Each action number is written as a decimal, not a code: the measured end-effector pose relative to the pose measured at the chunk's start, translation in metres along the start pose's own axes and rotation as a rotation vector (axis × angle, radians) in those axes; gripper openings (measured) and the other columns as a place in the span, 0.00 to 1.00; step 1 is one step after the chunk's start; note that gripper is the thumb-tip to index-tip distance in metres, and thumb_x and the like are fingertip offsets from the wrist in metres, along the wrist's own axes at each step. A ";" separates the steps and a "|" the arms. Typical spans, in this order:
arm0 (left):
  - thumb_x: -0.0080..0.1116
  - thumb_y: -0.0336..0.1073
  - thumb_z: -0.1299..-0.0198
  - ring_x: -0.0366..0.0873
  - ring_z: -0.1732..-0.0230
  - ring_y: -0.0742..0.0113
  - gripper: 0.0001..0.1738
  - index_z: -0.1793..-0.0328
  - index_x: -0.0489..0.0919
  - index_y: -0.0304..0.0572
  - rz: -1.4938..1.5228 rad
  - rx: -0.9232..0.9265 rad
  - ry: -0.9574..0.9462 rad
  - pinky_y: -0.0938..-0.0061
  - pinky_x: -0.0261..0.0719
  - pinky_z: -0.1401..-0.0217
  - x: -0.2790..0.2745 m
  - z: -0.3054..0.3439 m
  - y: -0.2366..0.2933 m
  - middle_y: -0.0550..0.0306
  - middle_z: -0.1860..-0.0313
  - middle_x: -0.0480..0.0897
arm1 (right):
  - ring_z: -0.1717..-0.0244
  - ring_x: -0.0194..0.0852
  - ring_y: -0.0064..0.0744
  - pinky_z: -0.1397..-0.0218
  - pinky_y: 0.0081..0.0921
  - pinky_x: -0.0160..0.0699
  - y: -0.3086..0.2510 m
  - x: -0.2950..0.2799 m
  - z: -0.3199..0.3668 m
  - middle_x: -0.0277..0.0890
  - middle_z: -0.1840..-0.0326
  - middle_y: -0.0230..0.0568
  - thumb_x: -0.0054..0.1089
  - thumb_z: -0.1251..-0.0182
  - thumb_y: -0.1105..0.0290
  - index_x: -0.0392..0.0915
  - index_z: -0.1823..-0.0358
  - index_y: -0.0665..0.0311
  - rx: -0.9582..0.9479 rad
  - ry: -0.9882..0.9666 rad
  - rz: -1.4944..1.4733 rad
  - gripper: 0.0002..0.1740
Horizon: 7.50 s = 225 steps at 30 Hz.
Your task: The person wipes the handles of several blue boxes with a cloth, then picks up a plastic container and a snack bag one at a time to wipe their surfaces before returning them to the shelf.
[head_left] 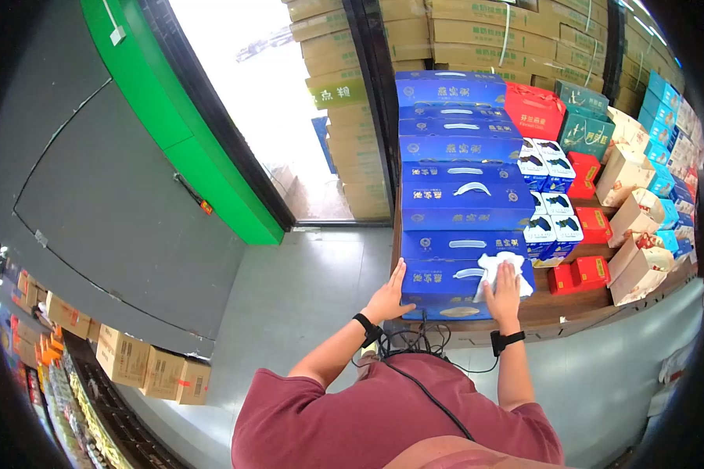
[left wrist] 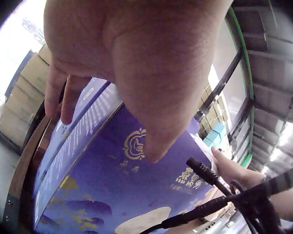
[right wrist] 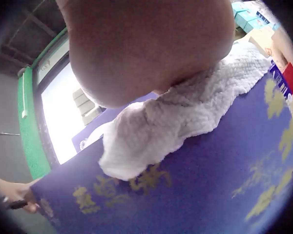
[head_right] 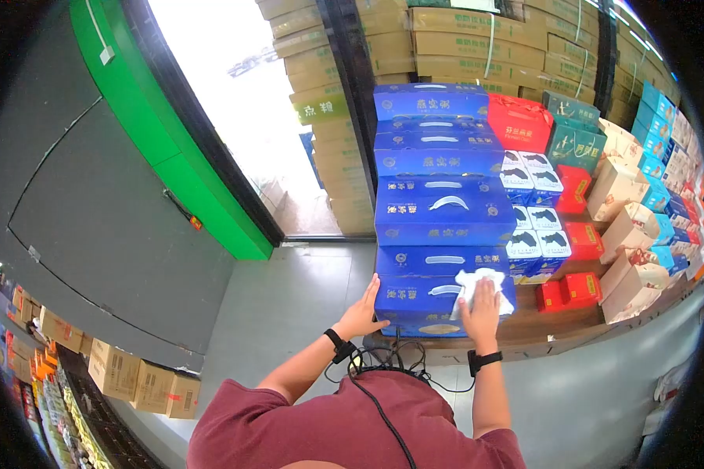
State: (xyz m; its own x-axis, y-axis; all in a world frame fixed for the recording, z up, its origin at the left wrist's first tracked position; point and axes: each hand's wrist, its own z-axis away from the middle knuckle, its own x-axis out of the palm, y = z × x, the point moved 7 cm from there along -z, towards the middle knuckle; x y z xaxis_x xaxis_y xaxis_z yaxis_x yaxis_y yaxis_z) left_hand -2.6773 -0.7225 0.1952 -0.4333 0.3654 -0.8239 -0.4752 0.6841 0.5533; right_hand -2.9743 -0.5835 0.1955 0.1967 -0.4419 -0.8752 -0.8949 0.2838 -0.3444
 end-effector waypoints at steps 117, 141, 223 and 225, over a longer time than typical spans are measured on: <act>0.73 0.37 0.52 0.64 0.25 0.38 0.57 0.16 0.54 0.38 -0.036 0.157 0.078 0.56 0.67 0.23 -0.014 0.000 0.035 0.42 0.16 0.54 | 0.16 0.45 0.60 0.17 0.55 0.41 -0.105 0.042 -0.028 0.53 0.19 0.66 0.46 0.29 0.33 0.59 0.24 0.79 -0.197 -0.143 0.060 0.54; 0.75 0.38 0.52 0.60 0.21 0.40 0.57 0.18 0.55 0.35 0.029 0.169 0.147 0.55 0.63 0.21 -0.012 -0.002 0.028 0.39 0.16 0.54 | 0.17 0.46 0.60 0.16 0.56 0.36 -0.107 0.044 -0.017 0.52 0.18 0.66 0.50 0.31 0.34 0.60 0.25 0.79 -0.254 -0.110 0.009 0.53; 0.74 0.43 0.49 0.50 0.16 0.41 0.61 0.15 0.48 0.35 0.115 0.252 -0.052 0.51 0.54 0.17 -0.005 -0.005 0.012 0.38 0.14 0.45 | 0.17 0.48 0.57 0.17 0.56 0.42 -0.140 0.052 -0.020 0.53 0.17 0.59 0.55 0.30 0.41 0.58 0.23 0.76 -0.302 -0.176 0.003 0.49; 0.73 0.42 0.49 0.51 0.17 0.40 0.60 0.15 0.48 0.34 0.076 0.286 -0.022 0.51 0.54 0.17 -0.008 -0.006 0.010 0.38 0.14 0.47 | 0.17 0.48 0.56 0.18 0.56 0.43 -0.113 0.044 -0.025 0.53 0.17 0.60 0.55 0.30 0.41 0.59 0.23 0.76 -0.190 -0.062 0.067 0.49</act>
State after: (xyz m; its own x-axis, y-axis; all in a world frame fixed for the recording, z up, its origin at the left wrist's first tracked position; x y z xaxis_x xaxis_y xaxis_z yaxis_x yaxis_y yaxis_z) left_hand -2.6833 -0.7222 0.2078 -0.4412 0.4337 -0.7857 -0.2055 0.8034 0.5588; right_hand -2.8744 -0.6558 0.2042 0.1530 -0.3727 -0.9153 -0.9650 0.1431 -0.2196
